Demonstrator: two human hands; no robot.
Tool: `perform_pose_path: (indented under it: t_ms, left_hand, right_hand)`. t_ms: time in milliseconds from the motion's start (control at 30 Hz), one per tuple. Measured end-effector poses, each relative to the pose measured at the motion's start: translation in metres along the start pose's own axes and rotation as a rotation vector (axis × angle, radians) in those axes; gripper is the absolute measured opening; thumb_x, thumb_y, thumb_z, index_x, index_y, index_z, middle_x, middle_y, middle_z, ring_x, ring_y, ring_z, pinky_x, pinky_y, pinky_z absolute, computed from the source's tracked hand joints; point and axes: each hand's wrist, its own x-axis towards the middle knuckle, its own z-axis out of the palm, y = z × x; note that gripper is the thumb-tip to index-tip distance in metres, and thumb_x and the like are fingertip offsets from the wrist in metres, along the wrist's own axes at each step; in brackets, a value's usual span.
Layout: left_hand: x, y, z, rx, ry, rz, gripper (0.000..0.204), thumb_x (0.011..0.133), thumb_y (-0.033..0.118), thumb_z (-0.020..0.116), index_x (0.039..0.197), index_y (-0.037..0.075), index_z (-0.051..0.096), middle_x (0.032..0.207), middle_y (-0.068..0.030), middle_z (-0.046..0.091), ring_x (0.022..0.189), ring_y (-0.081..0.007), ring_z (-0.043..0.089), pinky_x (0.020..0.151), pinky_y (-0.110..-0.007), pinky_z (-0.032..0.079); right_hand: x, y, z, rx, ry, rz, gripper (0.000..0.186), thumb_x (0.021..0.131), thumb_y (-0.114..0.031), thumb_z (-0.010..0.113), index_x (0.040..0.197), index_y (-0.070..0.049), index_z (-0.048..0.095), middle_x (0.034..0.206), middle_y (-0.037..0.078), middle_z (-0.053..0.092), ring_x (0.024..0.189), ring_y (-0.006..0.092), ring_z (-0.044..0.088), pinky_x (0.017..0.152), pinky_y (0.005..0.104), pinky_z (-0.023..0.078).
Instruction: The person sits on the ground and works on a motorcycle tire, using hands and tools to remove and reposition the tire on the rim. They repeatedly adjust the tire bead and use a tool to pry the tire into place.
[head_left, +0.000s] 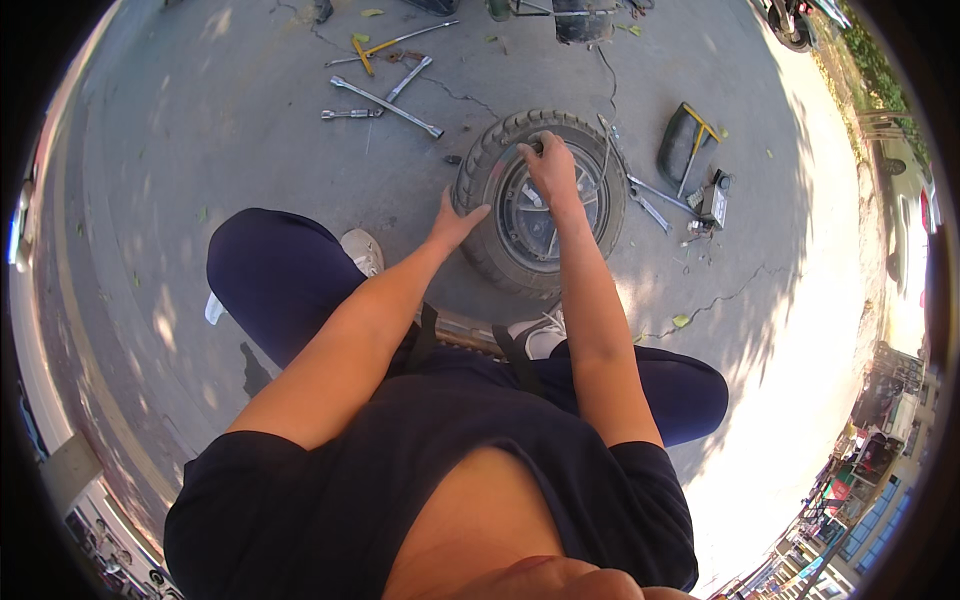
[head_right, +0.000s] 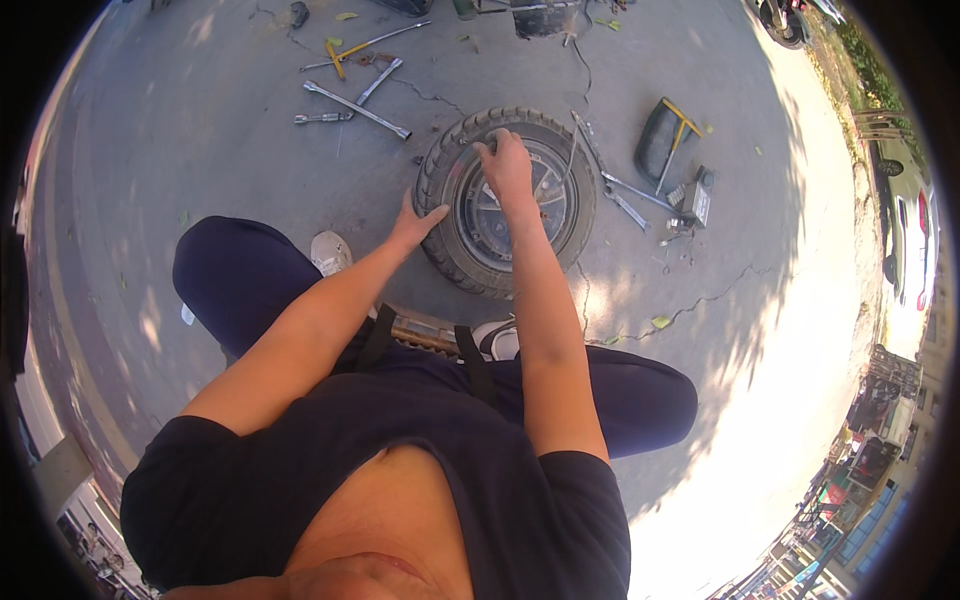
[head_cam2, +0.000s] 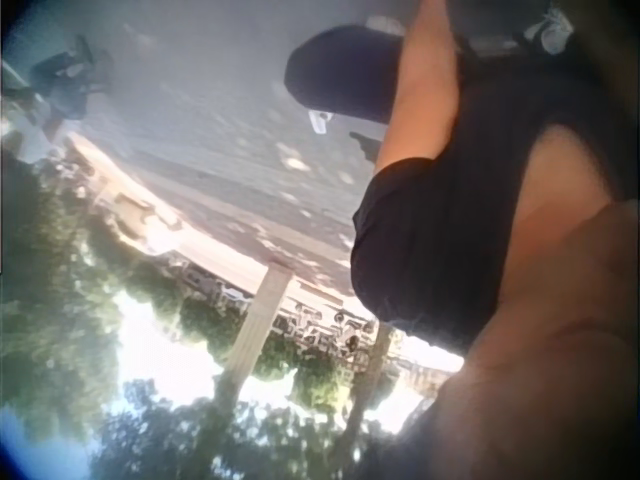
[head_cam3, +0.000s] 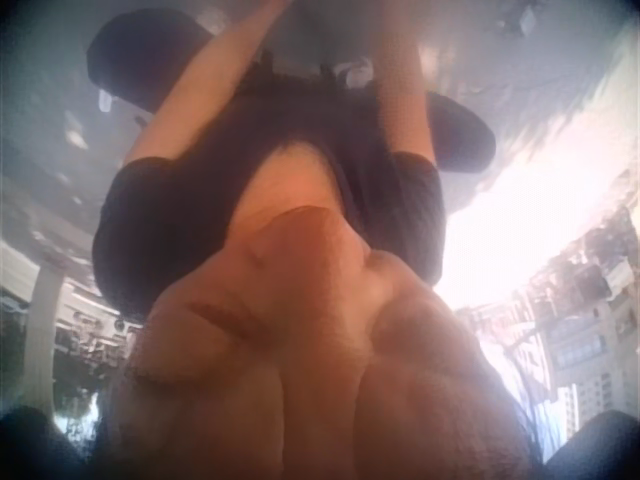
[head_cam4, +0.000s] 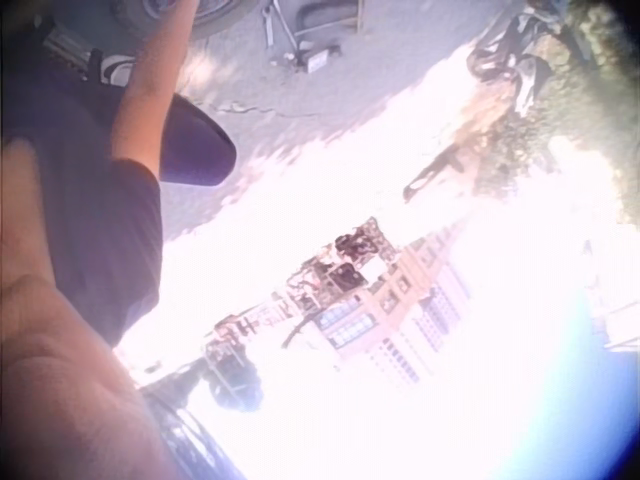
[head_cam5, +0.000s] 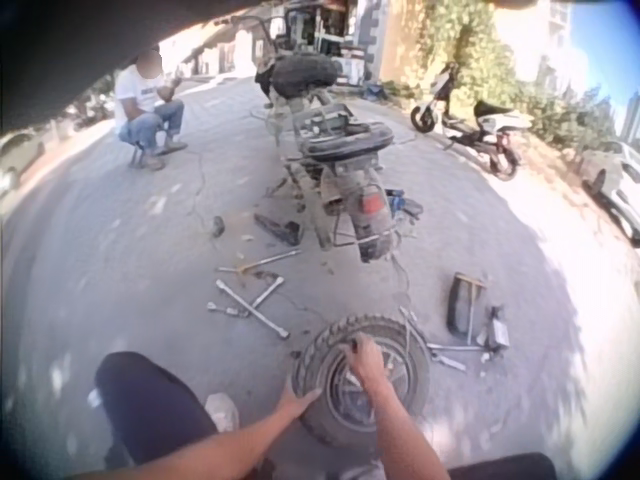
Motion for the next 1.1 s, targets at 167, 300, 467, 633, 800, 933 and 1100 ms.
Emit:
perform_pose_path:
  t_ms: [167, 300, 467, 633, 800, 933, 1100]
  left_hand:
    - [0.0, -0.006, -0.005, 0.029, -0.062, -0.088, 0.116, 0.074, 0.049, 0.082, 0.154, -0.001, 0.014, 0.147, -0.0267, 0.042, 0.136, -0.0352, 0.044, 0.111, -0.04, 0.037]
    - [0.01, -0.023, -0.005, -0.014, -0.048, 0.001, 0.117, 0.074, 0.053, 0.08, 0.154, -0.001, 0.015, 0.146, -0.0251, 0.044, 0.135, -0.0343, 0.045, 0.111, -0.04, 0.037]
    - [0.012, -0.016, -0.001, 0.115, -0.049, -0.087, 0.111, 0.077, 0.054, 0.079, 0.152, -0.002, 0.019, 0.144, -0.0208, 0.046, 0.133, -0.0299, 0.045, 0.111, -0.039, 0.036]
    - [0.021, -0.026, -0.007, 0.02, -0.074, 0.002, 0.113, 0.076, 0.055, 0.079, 0.153, -0.002, 0.019, 0.146, -0.0228, 0.043, 0.135, -0.0319, 0.044, 0.111, -0.039, 0.036]
    - [0.016, -0.025, -0.013, -0.007, -0.071, 0.025, 0.105, 0.08, 0.052, 0.078, 0.151, -0.002, 0.023, 0.146, -0.0201, 0.043, 0.133, -0.0298, 0.044, 0.111, -0.038, 0.035]
    - [0.021, -0.032, -0.019, -0.042, -0.076, 0.004, 0.109, 0.078, 0.052, 0.079, 0.152, -0.003, 0.02, 0.149, -0.0218, 0.04, 0.137, -0.0304, 0.041, 0.113, -0.038, 0.032]
    - [0.011, -0.01, -0.002, -0.099, -0.153, -0.021, 0.107, 0.081, 0.051, 0.076, 0.154, -0.002, 0.017, 0.152, -0.0217, 0.036, 0.138, -0.0303, 0.039, 0.114, -0.039, 0.031]
  right_hand:
    - [-0.01, -0.017, 0.048, 0.009, 0.144, 0.054, 0.029, 0.08, -0.019, 0.074, 0.094, 0.002, 0.059, 0.096, 0.023, 0.06, 0.091, 0.045, 0.06, 0.078, 0.0504, 0.049]
    - [-0.008, -0.024, 0.07, 0.063, 0.221, 0.019, 0.026, 0.081, -0.015, 0.073, 0.095, 0.001, 0.058, 0.097, 0.022, 0.059, 0.089, 0.0447, 0.061, 0.077, 0.0503, 0.05]
    - [-0.001, -0.007, 0.078, 0.036, 0.264, 0.054, 0.019, 0.084, -0.013, 0.068, 0.088, 0.002, 0.057, 0.093, 0.023, 0.06, 0.086, 0.0455, 0.06, 0.074, 0.0508, 0.048]
    - [0.008, 0.01, 0.039, 0.201, 0.154, 0.041, 0.022, 0.086, -0.017, 0.069, 0.088, 0.003, 0.059, 0.082, 0.021, 0.063, 0.076, 0.0381, 0.061, 0.071, 0.0447, 0.049]
    - [-0.014, 0.075, -0.093, 0.911, 0.004, 0.372, 0.011, 0.092, -0.014, 0.069, 0.095, -0.004, 0.066, 0.079, -0.001, 0.062, 0.068, 0.0103, 0.057, 0.065, 0.0262, 0.047]
    - [-0.074, 0.195, -0.106, 0.373, 0.706, 0.965, 0.035, 0.088, -0.016, 0.069, 0.117, 0.001, 0.059, 0.112, 0.017, 0.062, 0.098, 0.0251, 0.065, 0.075, 0.0349, 0.056]
    - [-0.164, 0.309, -0.034, 0.476, 0.683, 1.153, 0.048, 0.092, -0.034, 0.061, 0.118, 0.006, 0.061, 0.113, 0.025, 0.065, 0.102, 0.0369, 0.065, 0.085, 0.0429, 0.053]
